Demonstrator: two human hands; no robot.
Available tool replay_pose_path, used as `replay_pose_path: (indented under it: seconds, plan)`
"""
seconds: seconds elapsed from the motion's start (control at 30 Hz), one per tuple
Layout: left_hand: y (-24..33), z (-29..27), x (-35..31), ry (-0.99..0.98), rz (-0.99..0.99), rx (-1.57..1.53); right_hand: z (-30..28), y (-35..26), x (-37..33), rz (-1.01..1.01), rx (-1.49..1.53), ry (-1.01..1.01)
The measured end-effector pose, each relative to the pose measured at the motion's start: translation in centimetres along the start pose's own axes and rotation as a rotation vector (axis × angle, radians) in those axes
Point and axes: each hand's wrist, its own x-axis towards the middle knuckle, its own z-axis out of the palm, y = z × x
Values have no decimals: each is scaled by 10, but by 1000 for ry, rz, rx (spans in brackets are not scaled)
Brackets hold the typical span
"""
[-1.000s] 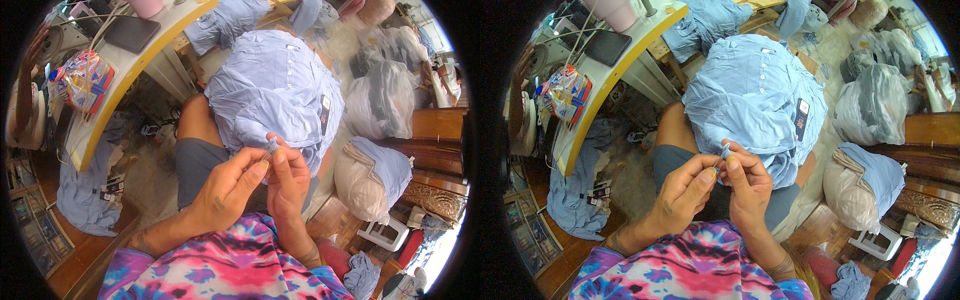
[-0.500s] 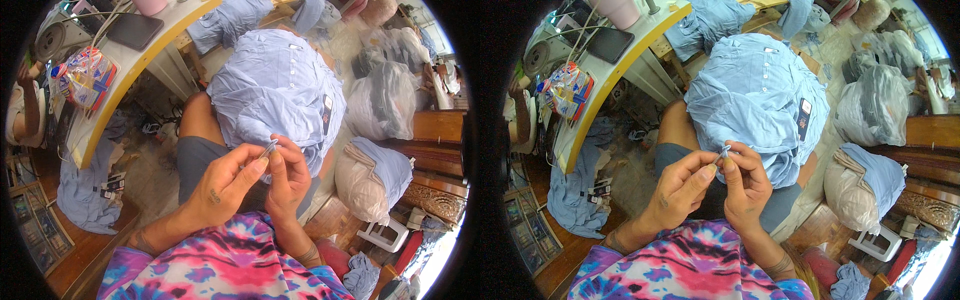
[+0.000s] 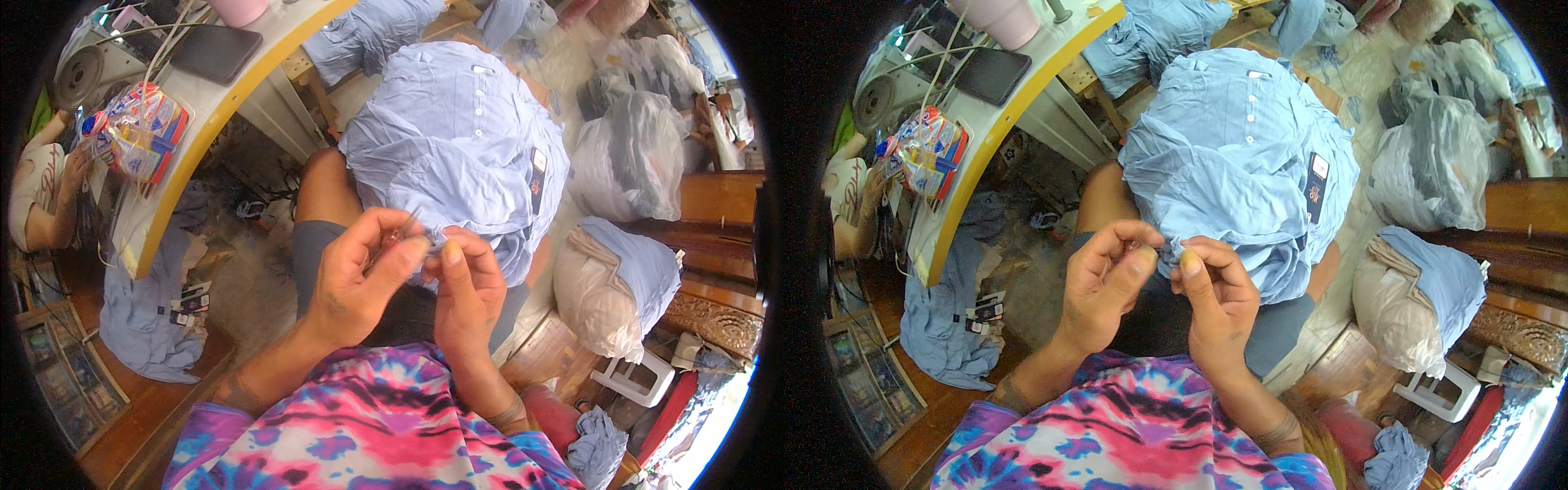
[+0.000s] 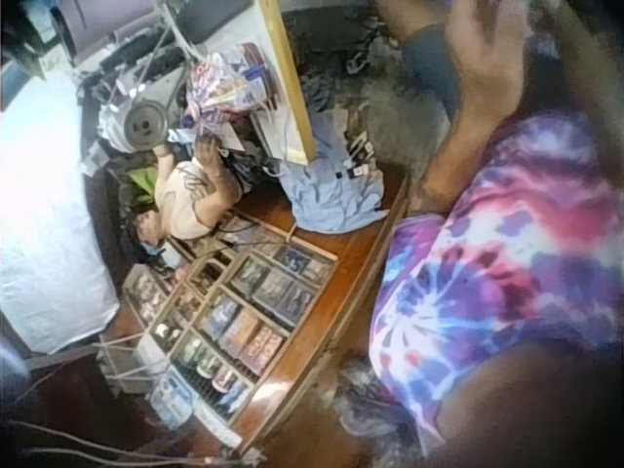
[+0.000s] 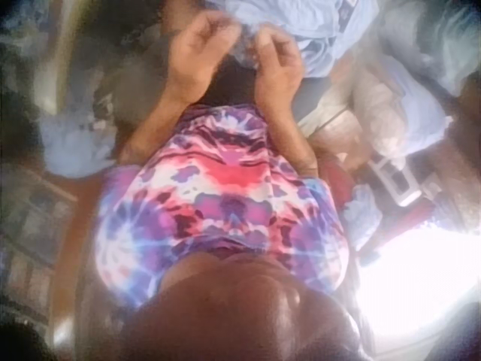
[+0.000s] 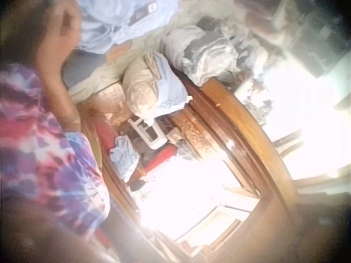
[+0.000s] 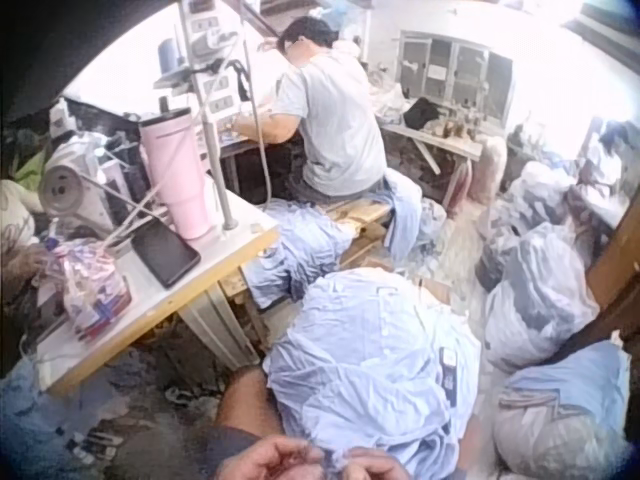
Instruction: The person uses a pair of snips to trim loose threads from several light blue collared shirts and then removes paper tags from the necklines.
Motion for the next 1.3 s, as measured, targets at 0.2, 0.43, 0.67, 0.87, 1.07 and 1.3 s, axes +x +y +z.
replay_pose_path:
  seconds: [0.2, 0.43, 0.67, 0.87, 1.07, 1.3]
  plan:
    - [-16, 6, 20, -58, 128, 100, 0, -8, -2, 70, 60, -8]
    - [-7, 14, 21, -203, -166, -155, -9, -9, -3, 141, 165, 43]
    - [-6, 9, 26, -265, -305, -288, -13, -19, 0, 251, 287, -35]
    - [4, 1, 29, -341, -233, -204, -20, -25, -4, 240, 130, -95]
    - [5, 8, 25, -240, -113, -135, -9, -19, -1, 163, 244, -59]
    - [21, 1, -8, -213, -8, 223, -2, -16, 3, 103, 302, -21]
